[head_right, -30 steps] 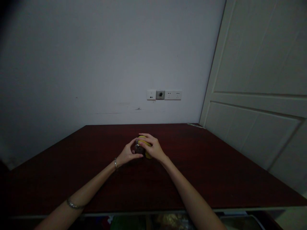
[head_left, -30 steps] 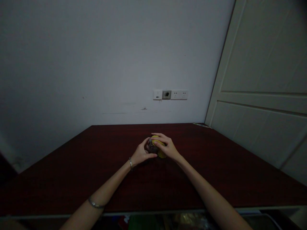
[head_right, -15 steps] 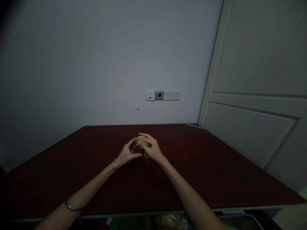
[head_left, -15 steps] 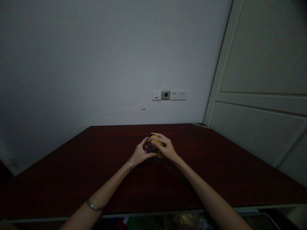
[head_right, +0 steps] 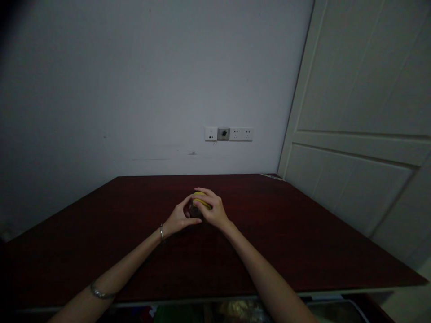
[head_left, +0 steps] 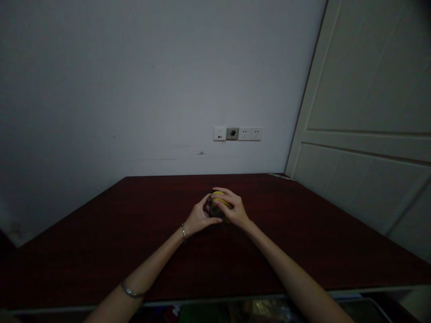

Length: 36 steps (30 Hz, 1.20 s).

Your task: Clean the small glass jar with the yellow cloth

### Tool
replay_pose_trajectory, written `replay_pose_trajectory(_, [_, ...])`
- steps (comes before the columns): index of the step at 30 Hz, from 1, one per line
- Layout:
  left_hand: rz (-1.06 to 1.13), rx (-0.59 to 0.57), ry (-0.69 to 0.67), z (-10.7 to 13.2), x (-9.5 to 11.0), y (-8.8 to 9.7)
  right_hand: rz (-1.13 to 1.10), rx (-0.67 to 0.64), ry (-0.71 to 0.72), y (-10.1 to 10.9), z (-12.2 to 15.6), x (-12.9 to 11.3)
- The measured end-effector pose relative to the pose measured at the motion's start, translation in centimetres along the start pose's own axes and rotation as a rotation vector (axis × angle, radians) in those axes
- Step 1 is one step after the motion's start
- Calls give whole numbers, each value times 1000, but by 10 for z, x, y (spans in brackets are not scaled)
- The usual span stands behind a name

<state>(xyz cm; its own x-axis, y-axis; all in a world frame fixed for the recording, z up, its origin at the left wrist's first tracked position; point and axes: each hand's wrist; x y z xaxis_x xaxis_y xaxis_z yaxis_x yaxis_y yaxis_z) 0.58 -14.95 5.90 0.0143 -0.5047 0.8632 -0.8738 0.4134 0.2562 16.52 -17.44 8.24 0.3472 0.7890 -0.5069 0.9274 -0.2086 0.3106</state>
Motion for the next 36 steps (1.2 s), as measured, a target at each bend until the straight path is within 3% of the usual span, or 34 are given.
replay_pose_trajectory(3, [-24, 8, -5, 1, 4, -1, -22, -24, -19, 2, -2, 1])
replay_pose_trajectory(9, [-62, -34, -4, 2, 9, -2, -149, 17, -207, 0, -6, 14])
replay_pose_trajectory(16, [-140, -10, 3, 1, 6, 0, -30, -83, -19, 1, -3, -1])
replay_pose_trajectory(23, [-45, 14, 36, 0, 4, 0, -196, 16, -194, -2, -6, 12])
replay_pose_trajectory(31, [-51, 90, 31, -2, 1, 0, -5, -51, -7, -6, -1, -3])
replay_pose_trajectory(36, [-17, 112, -14, -3, -5, 0, -69, 31, -159, -10, -2, 6])
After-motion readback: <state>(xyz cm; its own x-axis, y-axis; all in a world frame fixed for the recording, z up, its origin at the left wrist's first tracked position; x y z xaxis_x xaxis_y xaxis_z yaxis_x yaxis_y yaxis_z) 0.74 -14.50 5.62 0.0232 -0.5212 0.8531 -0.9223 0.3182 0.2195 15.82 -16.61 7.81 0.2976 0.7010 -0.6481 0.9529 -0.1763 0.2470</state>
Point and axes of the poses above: each hand's wrist, its own z-axis away from the middle knuckle, its own y-axis out of the back of the hand, x = y × z, and after that the axes turned 4 degrees about z, right-handed
